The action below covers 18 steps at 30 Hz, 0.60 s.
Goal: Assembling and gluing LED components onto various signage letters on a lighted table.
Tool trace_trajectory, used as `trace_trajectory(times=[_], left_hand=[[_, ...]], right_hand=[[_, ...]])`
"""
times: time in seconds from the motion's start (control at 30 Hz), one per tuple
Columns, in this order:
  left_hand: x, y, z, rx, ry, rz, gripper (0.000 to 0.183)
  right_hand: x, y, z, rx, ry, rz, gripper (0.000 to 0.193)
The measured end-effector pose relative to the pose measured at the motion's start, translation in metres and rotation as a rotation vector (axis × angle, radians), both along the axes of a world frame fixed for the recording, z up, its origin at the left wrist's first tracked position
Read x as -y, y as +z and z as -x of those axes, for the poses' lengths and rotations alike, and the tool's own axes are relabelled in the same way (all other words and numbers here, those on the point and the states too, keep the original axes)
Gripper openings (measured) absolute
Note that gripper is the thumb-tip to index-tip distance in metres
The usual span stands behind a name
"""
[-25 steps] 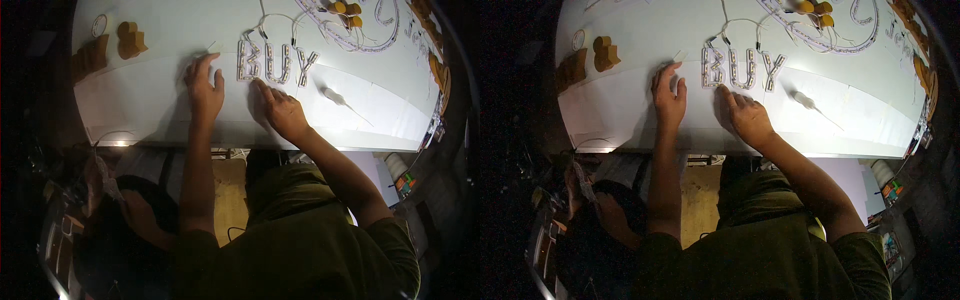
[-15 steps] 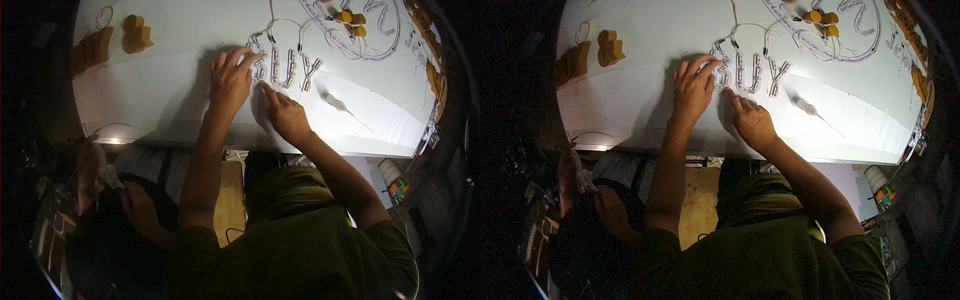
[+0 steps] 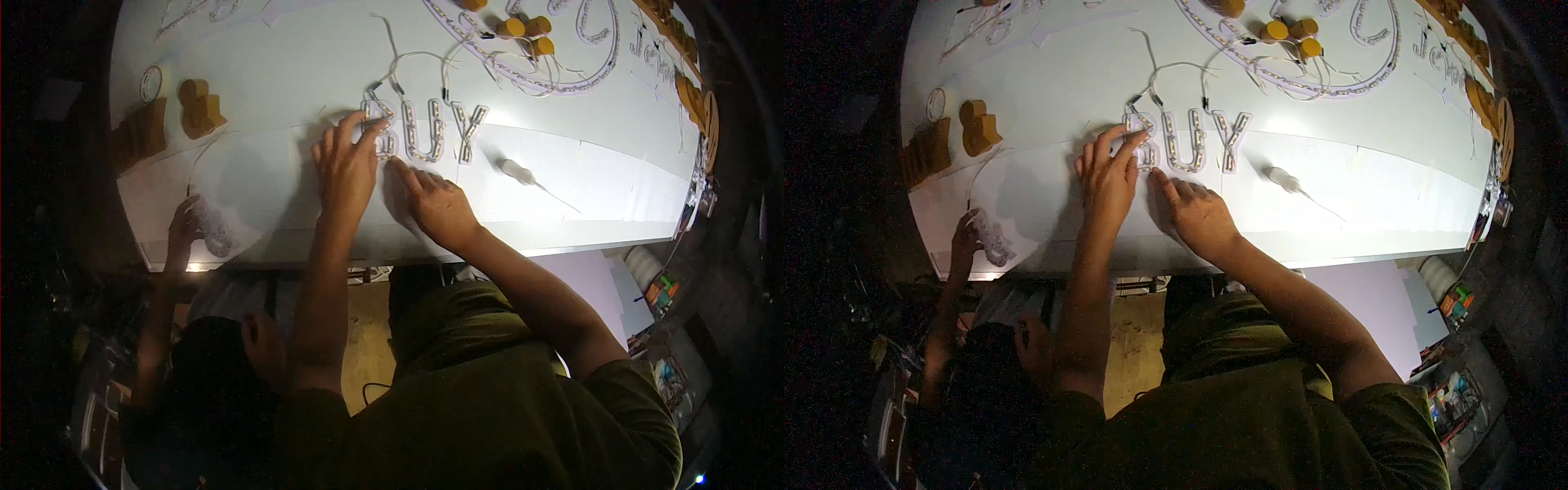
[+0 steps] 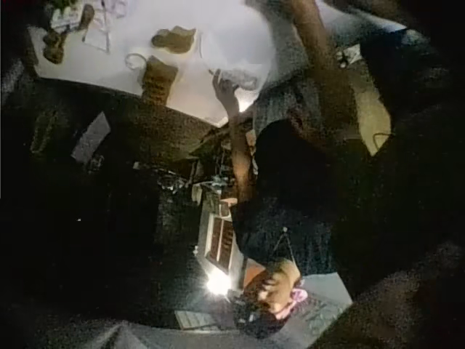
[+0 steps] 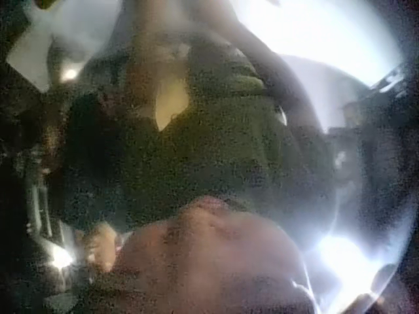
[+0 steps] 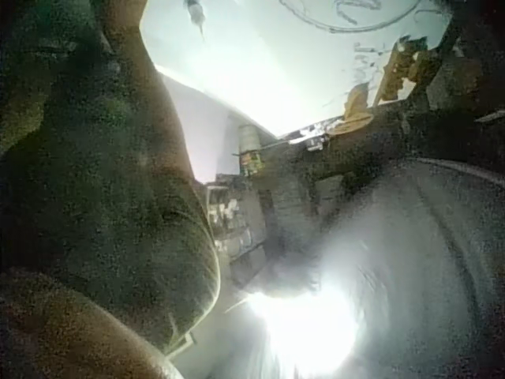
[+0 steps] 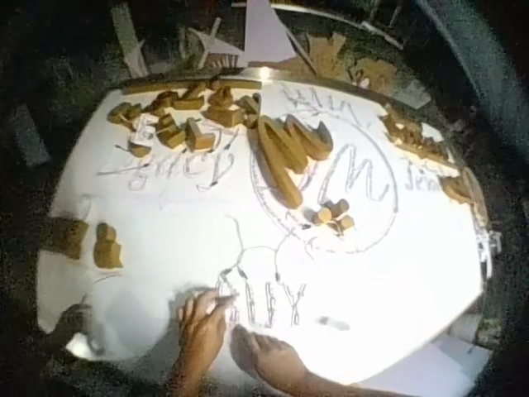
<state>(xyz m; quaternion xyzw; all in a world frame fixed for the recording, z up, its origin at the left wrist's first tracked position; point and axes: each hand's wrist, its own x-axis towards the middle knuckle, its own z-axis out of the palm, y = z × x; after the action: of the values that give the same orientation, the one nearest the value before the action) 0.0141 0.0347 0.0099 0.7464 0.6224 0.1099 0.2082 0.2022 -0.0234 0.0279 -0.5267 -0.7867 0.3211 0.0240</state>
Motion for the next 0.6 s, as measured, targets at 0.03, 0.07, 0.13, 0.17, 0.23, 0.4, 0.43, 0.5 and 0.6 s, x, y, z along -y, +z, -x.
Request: trace_trajectory(times=[0.03, 0.07, 0.13, 0.17, 0.23, 0.4, 0.43, 0.5, 0.6], left_hand=[[0.000, -0.002, 0.002, 0.011, -0.002, -0.025, 0.046], [-0.001, -0.005, 0.004, 0.022, -0.003, -0.049, 0.045], [-0.002, -0.004, 0.009, 0.025, -0.008, -0.070, 0.044], [-0.003, -0.004, 0.011, 0.076, -0.006, -0.010, 0.043], [-0.007, 0.001, 0.012, 0.125, 0.001, 0.072, 0.041], [-0.009, -0.005, 0.017, 0.117, -0.012, 0.006, 0.045], [-0.009, -0.005, 0.017, 0.107, -0.014, 0.016, 0.045], [-0.008, -0.005, 0.016, 0.092, -0.012, 0.030, 0.045], [-0.007, -0.005, 0.014, 0.095, -0.012, 0.003, 0.045]], right_hand=[[0.001, -0.004, -0.001, -0.049, -0.008, -0.057, 0.074], [0.001, -0.006, -0.003, -0.050, -0.014, -0.054, 0.074], [0.001, -0.008, -0.002, -0.073, -0.015, -0.085, 0.074], [0.001, -0.008, -0.003, -0.077, -0.019, -0.081, 0.074], [-0.001, -0.006, -0.003, 0.009, 0.044, 0.042, 0.080], [0.001, -0.011, -0.005, -0.054, 0.025, -0.036, 0.077], [0.000, -0.011, -0.004, -0.043, 0.020, -0.039, 0.076], [0.000, -0.010, -0.005, -0.044, 0.020, -0.031, 0.075], [0.000, -0.008, -0.005, -0.053, 0.012, 0.002, 0.075]])
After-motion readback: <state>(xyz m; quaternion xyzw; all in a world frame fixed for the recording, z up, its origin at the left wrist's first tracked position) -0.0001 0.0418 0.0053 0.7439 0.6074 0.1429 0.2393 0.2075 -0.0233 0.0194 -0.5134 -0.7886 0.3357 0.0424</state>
